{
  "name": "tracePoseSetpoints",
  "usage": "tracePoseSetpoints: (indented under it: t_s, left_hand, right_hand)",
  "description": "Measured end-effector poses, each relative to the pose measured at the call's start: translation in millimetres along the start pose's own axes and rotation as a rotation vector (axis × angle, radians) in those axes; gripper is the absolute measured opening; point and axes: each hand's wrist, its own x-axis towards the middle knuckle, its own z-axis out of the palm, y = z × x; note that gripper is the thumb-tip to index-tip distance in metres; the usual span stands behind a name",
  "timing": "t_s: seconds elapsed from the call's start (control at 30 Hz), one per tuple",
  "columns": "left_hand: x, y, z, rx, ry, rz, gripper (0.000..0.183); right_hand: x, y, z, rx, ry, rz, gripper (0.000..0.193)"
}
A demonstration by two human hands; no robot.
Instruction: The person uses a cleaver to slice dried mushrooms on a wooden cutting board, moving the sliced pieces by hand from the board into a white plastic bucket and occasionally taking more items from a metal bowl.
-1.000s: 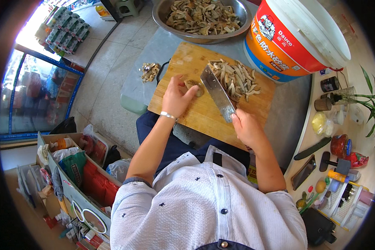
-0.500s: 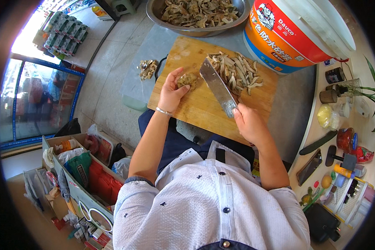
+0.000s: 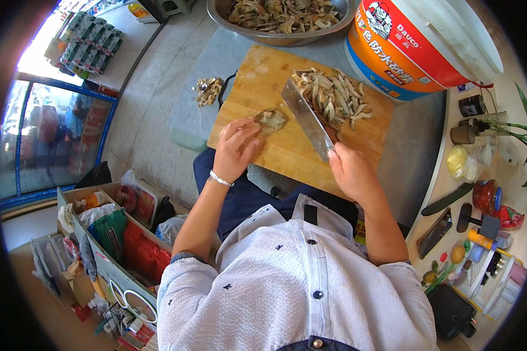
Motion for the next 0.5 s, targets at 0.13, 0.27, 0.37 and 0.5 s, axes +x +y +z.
tracePoseSetpoints:
  t_s: [0.13, 0.27, 0.37, 0.5]
  left_hand:
    - [1.4, 5.7, 16.8, -0.122, 0.168, -0.249, 0.025]
    - [31.8, 18.4, 25.3, 0.076, 0.116, -0.138, 0.031]
    - [40.9, 4.3, 31.1, 0.207, 0.033, -0.07, 0.03]
    - [37.6, 3.6, 31.3, -0.003, 0.084, -0.199, 0.019]
  right_hand:
    - [0.8, -3.2, -0.6, -0.045, -0.015, -0.014, 0.024]
    - [-1.1, 10.7, 5.4, 0.119, -0.015, 0.042, 0.025]
    - [-7.3, 5.7, -1.8, 0.511, -0.094, 0.18, 0.028]
    - [-22.7, -3.8, -14.1, 0.746, -0.202, 0.248, 0.03]
